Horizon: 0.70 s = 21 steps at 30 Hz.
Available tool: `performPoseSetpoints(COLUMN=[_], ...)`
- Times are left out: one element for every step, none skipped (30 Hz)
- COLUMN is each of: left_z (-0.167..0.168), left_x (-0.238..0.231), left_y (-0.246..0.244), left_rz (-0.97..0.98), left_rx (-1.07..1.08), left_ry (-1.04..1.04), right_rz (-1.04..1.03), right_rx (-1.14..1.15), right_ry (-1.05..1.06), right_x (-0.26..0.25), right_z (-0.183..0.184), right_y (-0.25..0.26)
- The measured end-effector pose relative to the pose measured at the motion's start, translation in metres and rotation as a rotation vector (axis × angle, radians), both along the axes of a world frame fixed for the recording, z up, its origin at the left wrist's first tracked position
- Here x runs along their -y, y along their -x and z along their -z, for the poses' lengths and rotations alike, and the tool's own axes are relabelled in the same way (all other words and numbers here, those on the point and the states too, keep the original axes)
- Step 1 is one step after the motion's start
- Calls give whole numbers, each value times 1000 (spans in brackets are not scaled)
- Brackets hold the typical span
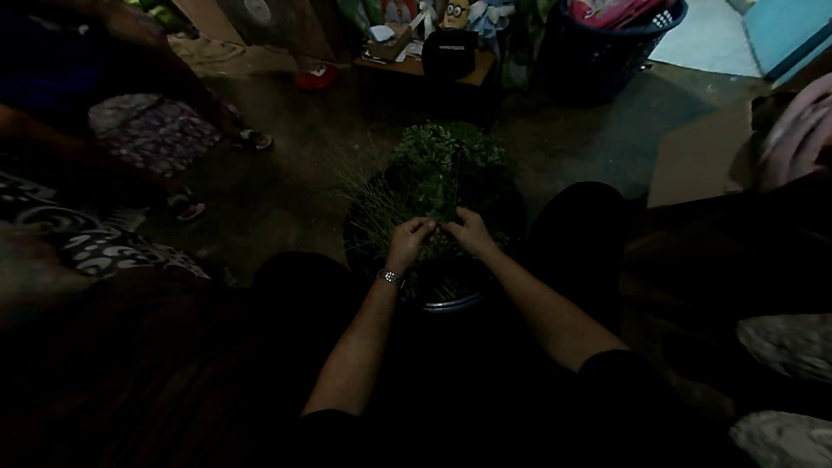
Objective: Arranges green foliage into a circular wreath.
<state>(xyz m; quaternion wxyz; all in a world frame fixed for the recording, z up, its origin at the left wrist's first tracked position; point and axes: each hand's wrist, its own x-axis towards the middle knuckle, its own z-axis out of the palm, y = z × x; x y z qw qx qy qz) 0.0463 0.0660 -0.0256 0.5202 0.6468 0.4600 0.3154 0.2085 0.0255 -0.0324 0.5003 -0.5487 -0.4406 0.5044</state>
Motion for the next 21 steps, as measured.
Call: performPoseSetpoints(left_z=[1, 3, 4, 3, 2, 2, 2, 2, 2, 2, 1, -1, -3, -6, -8, -8, -8, -8, -8, -10, -11], left_x=[-1, -4, -5, -6, -6, -6, -6, -6, -6, -6, -5, -4, -2, -1, 0, 0, 0, 0, 0, -1, -2], left_y=[0, 0, 0, 1, 0, 0, 0, 0, 0, 1, 1, 1, 1, 2, 1, 0, -1, -1, 0, 2, 2], left_rz=[-6, -10, -4, 4, 7, 8, 9, 13, 18, 24, 32, 41, 54, 67, 74, 71, 65, 59, 57, 60, 56], left_rx=[3, 6, -13, -41, -61, -71, -78, -82, -84, -88, -100, -117, -136, -153, -164, -166, -176, -191, -211, -229, -238], left_ry=[3, -5, -21, -41, -54, -61, -63, -60, -57, -55, -56, -63, -74, -85, -85, -82, -83, -93, -105, -114, -111], right_rz=[-2, -7, -12, -15, -17, -21, -31, -48, -71, -89, -103, -105, -99, -87, -72, -52, -34, -19, -9, -2, 0], right_rx=[38, 86, 136, 190, 236, 263, 276, 266, 249, 234, 218, 205, 201, 203, 207, 214, 227, 245, 258, 266, 270], right_ry=[-10, -34, -67, -104, -139, -159, -167, -161, -144, -128, -110, -92, -67, -30, 11, 37, 46, 47, 51, 57, 49], right_x=[0, 0, 1, 2, 2, 1, 0, 0, 0, -1, -1, -1, 0, 0, 2, 3, 3, 3, 2, 1, 1], right_z=[0, 0, 1, 1, 1, 2, 2, 1, 0, -1, -3, -5, -8, -11, -15, -18, -18, -19, -18, -17, -15], right_y=[1, 0, 0, -1, -1, -1, -1, -2, -3, -5, -6, -7, -8, -8, -7, -7, -7, -7, -8, -10, -12])
